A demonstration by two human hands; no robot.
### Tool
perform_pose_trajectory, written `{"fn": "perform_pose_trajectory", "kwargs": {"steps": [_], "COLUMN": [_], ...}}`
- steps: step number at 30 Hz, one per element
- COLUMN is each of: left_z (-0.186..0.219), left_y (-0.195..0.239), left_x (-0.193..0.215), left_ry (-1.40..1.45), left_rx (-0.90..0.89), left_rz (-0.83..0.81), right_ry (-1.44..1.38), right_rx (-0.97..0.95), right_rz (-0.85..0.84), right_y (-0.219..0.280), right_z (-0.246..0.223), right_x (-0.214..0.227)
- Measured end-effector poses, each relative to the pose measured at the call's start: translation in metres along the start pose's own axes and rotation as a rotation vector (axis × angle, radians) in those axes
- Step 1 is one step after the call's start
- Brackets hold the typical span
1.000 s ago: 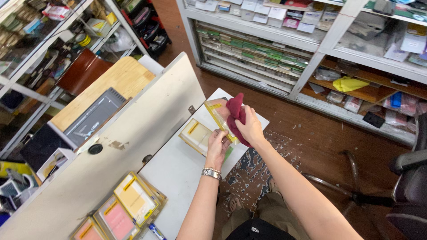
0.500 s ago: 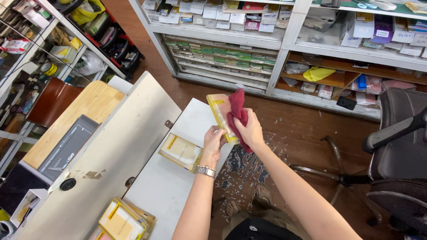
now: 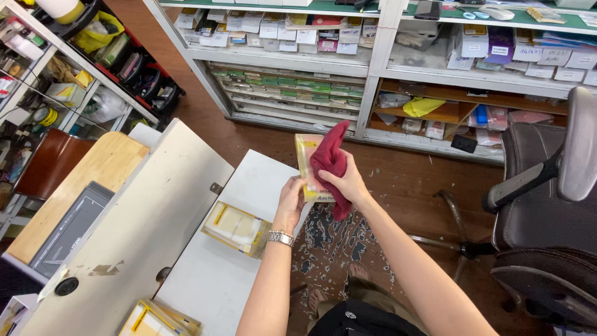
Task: The person wipes the plastic packaging of small rectangular items with a red cloth. They handle the items one at a time, wiping each package and placing it on a white surface. The person also retrieves additional packages from a nearby shelf and continues wiping them.
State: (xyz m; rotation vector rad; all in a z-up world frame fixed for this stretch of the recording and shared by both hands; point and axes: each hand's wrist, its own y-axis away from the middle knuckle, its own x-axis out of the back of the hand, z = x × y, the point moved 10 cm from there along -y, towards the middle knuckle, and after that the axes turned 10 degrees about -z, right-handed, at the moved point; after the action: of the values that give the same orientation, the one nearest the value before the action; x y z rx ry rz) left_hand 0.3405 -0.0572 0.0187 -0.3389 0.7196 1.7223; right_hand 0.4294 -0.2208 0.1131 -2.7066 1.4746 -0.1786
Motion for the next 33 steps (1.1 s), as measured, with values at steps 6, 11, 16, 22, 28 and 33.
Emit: {"fn": "perform_pose_trajectory", "kwargs": {"steps": [6,11,16,22,28,33], "left_z": [-0.004,0.009,0.025,0.053,0.054,0.049], "left_y": [0.0,-0.003,-0.006,0.016,0.031,0.045], "left_x": [-0.045,-0.038,-0.043,-0.063,-0.078,-0.088], "left_ry": [-0.171,-0.235,-0.325,-0.571,-0.574,-0.534], "left_rx": [-0.006,-0.013,-0.048,-0.083,0.022,0.017], "left_rz": [-0.04,-0.062,-0.094,-0.148,-0.142,-0.232], "right_ry": [0.45,0.318,0.455,0.65,0.678,0.641], "right_rx": [-0.186,-0.131,-0.02,0.055,0.152,0.022], "right_rz": [0.186,0.339,-0.027,-0.109,0.053,0.139], "right_y": [0.001,-0.004,-0.004,-0.003,-0.035,-0.058], "right_z": [-0.01,-0.044,-0.059,-0.056,-0.065,-0.05], "right_x": [0.045,0.086,0.019,-0.03,-0.008,0.02]}}
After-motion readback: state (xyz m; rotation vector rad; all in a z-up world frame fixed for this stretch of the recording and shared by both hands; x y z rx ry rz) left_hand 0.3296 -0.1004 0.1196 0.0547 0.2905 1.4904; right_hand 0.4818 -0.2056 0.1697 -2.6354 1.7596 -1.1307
